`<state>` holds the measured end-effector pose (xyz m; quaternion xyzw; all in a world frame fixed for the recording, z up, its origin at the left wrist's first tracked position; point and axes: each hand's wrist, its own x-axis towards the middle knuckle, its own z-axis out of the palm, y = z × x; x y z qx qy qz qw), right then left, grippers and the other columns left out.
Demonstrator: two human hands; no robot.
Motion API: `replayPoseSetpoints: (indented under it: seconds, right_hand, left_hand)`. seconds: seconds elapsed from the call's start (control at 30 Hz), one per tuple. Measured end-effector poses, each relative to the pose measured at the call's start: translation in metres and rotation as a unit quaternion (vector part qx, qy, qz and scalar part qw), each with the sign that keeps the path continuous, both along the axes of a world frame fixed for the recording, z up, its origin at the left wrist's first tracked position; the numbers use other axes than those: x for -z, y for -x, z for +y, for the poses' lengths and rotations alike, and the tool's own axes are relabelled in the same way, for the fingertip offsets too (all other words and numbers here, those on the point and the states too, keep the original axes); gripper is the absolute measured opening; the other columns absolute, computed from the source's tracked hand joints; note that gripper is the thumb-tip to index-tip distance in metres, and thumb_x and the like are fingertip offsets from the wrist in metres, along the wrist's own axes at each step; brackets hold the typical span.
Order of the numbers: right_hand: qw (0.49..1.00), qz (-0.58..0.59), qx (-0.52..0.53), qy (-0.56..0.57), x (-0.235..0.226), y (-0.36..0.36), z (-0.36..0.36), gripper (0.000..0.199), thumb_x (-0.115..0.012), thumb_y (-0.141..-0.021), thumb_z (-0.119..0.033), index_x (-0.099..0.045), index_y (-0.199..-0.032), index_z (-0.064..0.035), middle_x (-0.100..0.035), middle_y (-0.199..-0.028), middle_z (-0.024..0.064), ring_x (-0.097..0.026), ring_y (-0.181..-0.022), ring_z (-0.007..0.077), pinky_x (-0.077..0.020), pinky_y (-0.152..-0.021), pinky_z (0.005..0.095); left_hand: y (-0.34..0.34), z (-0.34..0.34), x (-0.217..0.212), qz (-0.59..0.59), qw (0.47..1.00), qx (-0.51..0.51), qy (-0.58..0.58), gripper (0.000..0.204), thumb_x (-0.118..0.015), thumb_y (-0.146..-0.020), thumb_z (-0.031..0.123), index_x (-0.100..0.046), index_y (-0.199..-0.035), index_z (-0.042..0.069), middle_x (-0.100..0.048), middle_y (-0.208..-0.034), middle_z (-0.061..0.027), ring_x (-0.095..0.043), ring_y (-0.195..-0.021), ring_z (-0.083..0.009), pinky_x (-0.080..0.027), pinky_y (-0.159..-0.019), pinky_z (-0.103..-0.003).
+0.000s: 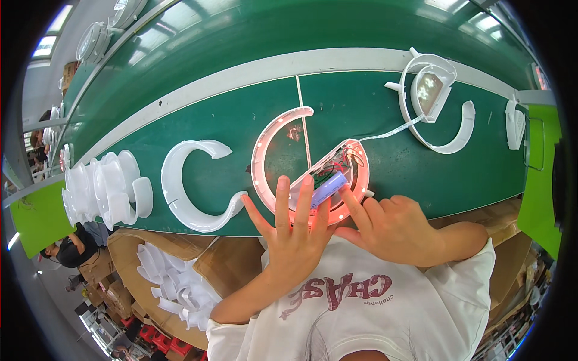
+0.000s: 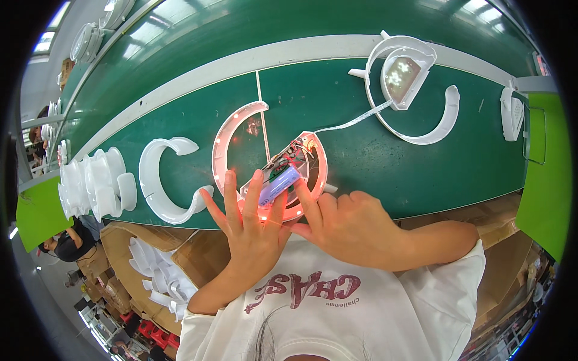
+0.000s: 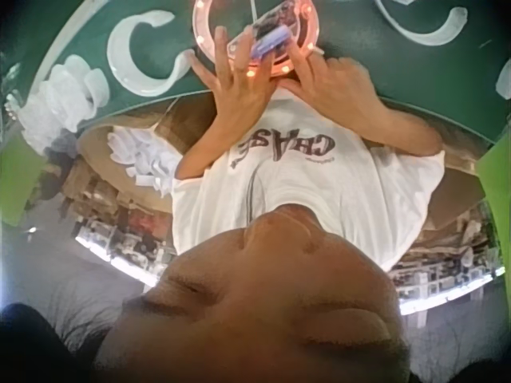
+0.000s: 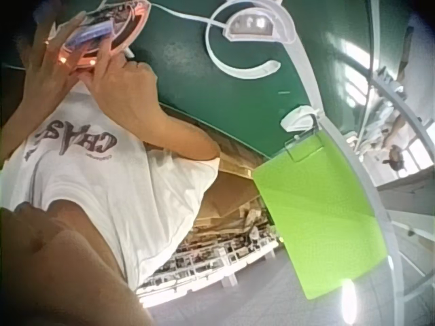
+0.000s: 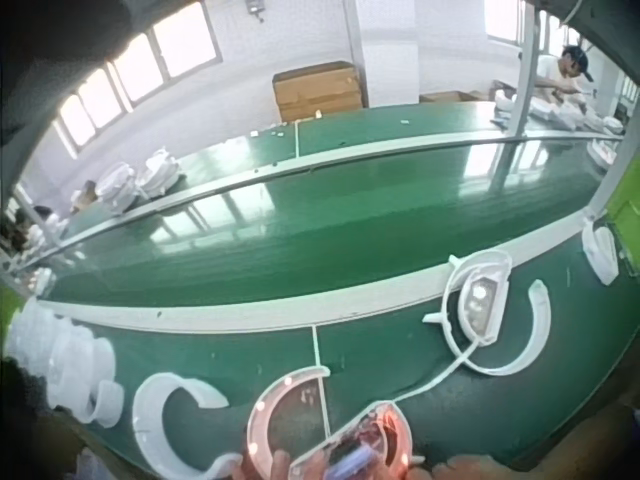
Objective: The person assembles circular LED light fixtures by hand on a factory assembly line, fitting internal wiring and plastic casings onto circular bases.
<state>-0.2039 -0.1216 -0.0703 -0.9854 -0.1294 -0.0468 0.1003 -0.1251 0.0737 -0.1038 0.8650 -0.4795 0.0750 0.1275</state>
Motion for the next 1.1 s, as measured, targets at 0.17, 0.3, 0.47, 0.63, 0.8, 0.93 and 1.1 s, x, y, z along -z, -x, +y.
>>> replayPoseSetpoints:
  seconds: [0.17, 0.3, 0.47, 0.63, 0.8, 0.93, 1.1]
  right_hand:
    - [0.993, 0.111, 0.030, -0.009, 0.003, -0.004, 0.014, 0.073, -0.064, -0.092, -0.051, -0.056, -0.134, 0.0084, -0.040, -0.048, -0.0031, -0.038, -0.035, 0.0094, -0.0292, -0.035, 0.0291]
    - [0.990, 0.127, 0.018, -0.062, 0.008, -0.007, 0.008, 0.074, -0.065, -0.092, -0.050, -0.054, -0.135, 0.0095, -0.039, -0.045, -0.0037, -0.039, -0.035, 0.0101, -0.0302, -0.036, 0.0285]
    - [0.995, 0.036, -0.004, -0.089, 0.027, 0.005, 0.010, 0.071, -0.067, -0.092, -0.047, -0.054, -0.135, 0.0082, -0.038, -0.046, -0.0037, -0.039, -0.035, 0.0104, -0.0283, -0.035, 0.0292]
    - [0.995, 0.074, 0.061, -0.018, 0.008, 0.000, 0.027, 0.071, -0.067, -0.091, -0.049, -0.057, -0.132, 0.0088, -0.038, -0.046, -0.0039, -0.039, -0.035, 0.0100, -0.0290, -0.036, 0.0281]
    - [0.985, 0.143, 0.061, -0.072, 0.011, -0.009, 0.025, 0.076, -0.069, -0.089, -0.052, -0.058, -0.129, 0.0108, -0.043, -0.047, -0.0032, -0.044, -0.036, 0.0090, -0.0316, -0.037, 0.0269]
    - [0.984, 0.082, 0.058, -0.146, 0.028, -0.005, 0.021, 0.075, -0.072, -0.087, -0.050, -0.058, -0.127, 0.0119, -0.049, -0.049, -0.0017, -0.050, -0.039, 0.0101, -0.0345, -0.038, 0.0273]
    - [0.981, 0.034, 0.048, -0.187, 0.038, -0.004, 0.017, 0.073, -0.072, -0.088, -0.047, -0.058, -0.128, 0.0126, -0.050, -0.050, -0.0007, -0.053, -0.042, 0.0110, -0.0360, -0.039, 0.0271]
  left_hand:
    - [-0.002, -0.003, -0.001, -0.030, 0.999, -0.011, 0.006, 0.030, -0.072, -0.085, 0.030, -0.070, -0.108, 0.011, -0.043, -0.150, -0.0165, -0.038, -0.140, -0.0470, -0.021, -0.099, -0.089]
    - [-0.001, -0.001, 0.005, -0.016, 0.999, -0.022, 0.025, 0.027, -0.075, -0.079, 0.022, -0.069, -0.103, 0.010, -0.041, -0.150, -0.0204, -0.031, -0.142, -0.0518, -0.014, -0.105, -0.085]
    - [0.000, -0.006, 0.008, -0.064, 0.998, -0.021, -0.022, 0.019, -0.074, -0.080, 0.017, -0.069, -0.096, 0.009, -0.042, -0.148, -0.0204, -0.036, -0.140, -0.0484, -0.018, -0.103, -0.086]
    - [0.000, -0.004, 0.008, -0.073, 0.997, -0.028, -0.023, 0.016, -0.070, -0.084, 0.012, -0.069, -0.099, 0.009, -0.043, -0.146, -0.0194, -0.036, -0.140, -0.0475, -0.018, -0.103, -0.087]
    - [-0.003, 0.002, 0.005, -0.048, 0.999, -0.014, -0.018, 0.027, -0.072, -0.084, 0.012, -0.065, -0.110, 0.012, -0.041, -0.147, -0.0173, -0.032, -0.142, -0.0466, -0.018, -0.104, -0.087]
    - [-0.002, 0.005, 0.012, -0.035, 0.999, -0.024, -0.013, 0.024, -0.072, -0.084, 0.013, -0.066, -0.108, 0.011, -0.041, -0.146, -0.0163, -0.033, -0.142, -0.0466, -0.019, -0.104, -0.087]
    - [-0.001, 0.005, 0.014, -0.040, 0.999, -0.019, -0.025, 0.021, -0.072, -0.086, 0.014, -0.064, -0.105, 0.012, -0.041, -0.145, -0.0152, -0.032, -0.142, -0.0468, -0.020, -0.103, -0.088]
